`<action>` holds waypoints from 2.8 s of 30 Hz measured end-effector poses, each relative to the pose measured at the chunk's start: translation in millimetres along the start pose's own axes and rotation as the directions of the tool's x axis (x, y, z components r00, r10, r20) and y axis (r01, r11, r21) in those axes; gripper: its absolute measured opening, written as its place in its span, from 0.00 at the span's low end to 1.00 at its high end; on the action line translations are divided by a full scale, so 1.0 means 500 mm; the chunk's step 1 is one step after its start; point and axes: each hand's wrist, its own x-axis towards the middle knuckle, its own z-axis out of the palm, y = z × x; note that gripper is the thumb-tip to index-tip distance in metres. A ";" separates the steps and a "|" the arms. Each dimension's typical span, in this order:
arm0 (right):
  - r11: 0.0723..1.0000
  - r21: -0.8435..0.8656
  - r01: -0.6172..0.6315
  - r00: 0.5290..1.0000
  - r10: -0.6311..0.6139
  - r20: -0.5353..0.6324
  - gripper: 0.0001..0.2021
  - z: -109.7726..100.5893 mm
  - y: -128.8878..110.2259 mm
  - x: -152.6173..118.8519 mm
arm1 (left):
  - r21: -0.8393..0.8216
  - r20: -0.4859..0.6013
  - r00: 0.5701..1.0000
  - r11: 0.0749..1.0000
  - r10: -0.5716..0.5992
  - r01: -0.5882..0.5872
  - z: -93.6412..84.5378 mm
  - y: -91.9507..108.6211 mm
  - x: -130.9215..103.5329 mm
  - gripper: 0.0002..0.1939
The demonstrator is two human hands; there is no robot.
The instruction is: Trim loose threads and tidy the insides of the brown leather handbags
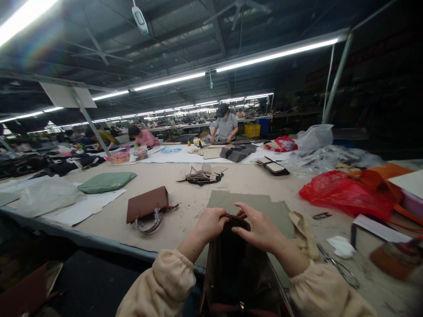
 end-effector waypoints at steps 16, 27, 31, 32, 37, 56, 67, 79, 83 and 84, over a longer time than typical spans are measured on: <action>0.997 -0.052 -0.048 0.999 0.049 0.006 0.11 0.007 0.030 0.001 | -0.082 -0.062 0.990 0.988 0.129 -0.134 0.002 0.015 0.003 0.15; 0.996 -0.071 -0.061 0.998 0.062 0.007 0.11 0.007 0.031 0.001 | 0.195 0.131 0.944 0.925 0.304 -0.325 -0.022 0.023 0.020 0.12; 0.995 -0.078 -0.060 0.998 0.060 0.002 0.11 0.005 0.029 0.000 | 0.228 0.121 0.961 0.935 0.249 -0.271 -0.016 0.030 0.025 0.11; 0.995 -0.081 -0.060 0.998 0.061 0.001 0.11 0.004 0.029 -0.001 | 0.235 0.108 0.964 0.936 0.242 -0.262 -0.014 0.031 0.025 0.11; 0.992 -0.105 -0.069 0.998 0.069 -0.001 0.11 0.002 0.024 -0.005 | 0.222 0.040 0.972 0.946 0.232 -0.235 -0.010 0.032 0.024 0.09; 1.000 -0.004 -0.022 1.000 0.022 0.010 0.12 0.005 0.032 -0.008 | 0.225 0.005 0.997 0.972 0.075 -0.074 0.004 0.045 0.034 0.11; 1.000 -0.003 0.020 0.998 -0.020 0.051 0.12 -0.001 0.043 -0.008 | 0.123 -0.087 0.993 0.990 0.078 -0.067 0.018 0.041 0.032 0.09; 0.994 -0.073 0.077 0.992 -0.070 0.104 0.11 -0.005 0.042 -0.009 | 0.021 -0.141 0.990 1.000 0.017 -0.014 0.021 0.043 0.031 0.12; 0.988 -0.131 0.079 0.991 -0.064 0.121 0.11 -0.007 0.035 -0.007 | 0.135 -0.063 0.994 0.987 0.093 -0.084 0.013 0.041 0.030 0.08; 0.986 -0.145 0.084 0.990 -0.065 0.128 0.11 -0.008 0.034 -0.006 | 0.168 -0.048 0.993 0.980 0.112 -0.103 0.011 0.041 0.029 0.08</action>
